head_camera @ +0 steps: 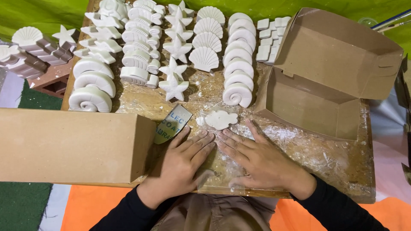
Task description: The person assembles a cardboard box, then picks a white decorative item and smooths its edges with a small metal tool. After inspecting the item, they place it into a clear plastic bag and put the bagged item into the box.
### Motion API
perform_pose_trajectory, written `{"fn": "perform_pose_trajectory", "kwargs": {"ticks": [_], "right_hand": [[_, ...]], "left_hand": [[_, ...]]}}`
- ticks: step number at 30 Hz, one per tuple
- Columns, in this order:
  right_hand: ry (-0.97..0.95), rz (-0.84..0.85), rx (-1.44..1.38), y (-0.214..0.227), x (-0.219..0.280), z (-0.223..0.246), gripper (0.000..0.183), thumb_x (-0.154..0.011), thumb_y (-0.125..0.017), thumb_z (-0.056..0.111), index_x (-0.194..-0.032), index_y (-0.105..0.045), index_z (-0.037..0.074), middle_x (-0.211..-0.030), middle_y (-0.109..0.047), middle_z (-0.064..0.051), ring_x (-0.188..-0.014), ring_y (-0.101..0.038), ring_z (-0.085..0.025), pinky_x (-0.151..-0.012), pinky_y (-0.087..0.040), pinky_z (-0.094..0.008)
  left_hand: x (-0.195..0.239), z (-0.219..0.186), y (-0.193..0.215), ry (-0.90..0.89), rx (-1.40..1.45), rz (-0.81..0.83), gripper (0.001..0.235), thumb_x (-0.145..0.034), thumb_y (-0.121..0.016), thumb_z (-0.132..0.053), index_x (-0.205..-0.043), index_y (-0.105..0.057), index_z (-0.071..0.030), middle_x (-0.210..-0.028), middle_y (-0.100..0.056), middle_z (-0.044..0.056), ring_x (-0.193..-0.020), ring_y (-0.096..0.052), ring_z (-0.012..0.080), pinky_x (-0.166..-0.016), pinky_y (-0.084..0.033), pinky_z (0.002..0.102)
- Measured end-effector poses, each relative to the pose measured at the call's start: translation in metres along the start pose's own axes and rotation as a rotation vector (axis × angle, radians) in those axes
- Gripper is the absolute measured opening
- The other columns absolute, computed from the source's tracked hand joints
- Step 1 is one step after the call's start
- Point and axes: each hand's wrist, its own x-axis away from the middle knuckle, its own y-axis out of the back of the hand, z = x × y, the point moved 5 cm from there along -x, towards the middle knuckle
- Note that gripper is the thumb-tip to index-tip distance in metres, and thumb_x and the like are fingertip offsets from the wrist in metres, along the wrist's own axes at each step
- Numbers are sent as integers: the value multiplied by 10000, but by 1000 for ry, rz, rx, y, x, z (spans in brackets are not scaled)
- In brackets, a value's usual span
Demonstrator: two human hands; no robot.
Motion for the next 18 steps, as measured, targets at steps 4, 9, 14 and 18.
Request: {"fn": "perform_pose_trajectory", "kwargs": {"ticks": [4, 9, 14, 18], "right_hand": [[14, -28, 8, 1, 2, 7, 832, -943, -606, 631, -1483, -455, 17, -1529, -483, -203, -1448, -443, -316, -1216, -87, -686], [109, -366, -131, 33, 8, 31, 223, -968, -695, 125, -1160, -683, 11, -1037, -752, -146, -967, -757, -271, -1068, -365, -771], [-144, -450, -280, -4, 37, 12, 592, -970, -721, 125, -1481, -425, 81, -883, -735, 3, -772, -674, -144, -841, -565, -398], [-347, -512, -489, -11, 34, -2, 675, -946, -711, 40, -1493, -318, -7, -869, -738, -57, -702, -708, -134, -633, -627, -236]], "left_hand": [[1, 0, 0, -8, -14, -12, 491, -909, -647, -345, -1256, -667, 2, -1305, -688, 185, -1119, -686, 334, -1121, -383, 587], [9, -7, 6, -101, 42, -210, 18, -913, -757, -68, -923, -747, -79, -1041, -797, 82, -1022, -768, 244, -1019, -507, 518], [7, -4, 7, 49, 138, -211, 88, -912, -768, -91, -985, -718, -94, -845, -797, 47, -657, -764, 141, -920, -598, 439], [11, 7, -1, 271, 245, -169, 359, -920, -705, -32, -1258, -586, 1, -985, -779, 88, -829, -777, 217, -853, -606, 413]]}}
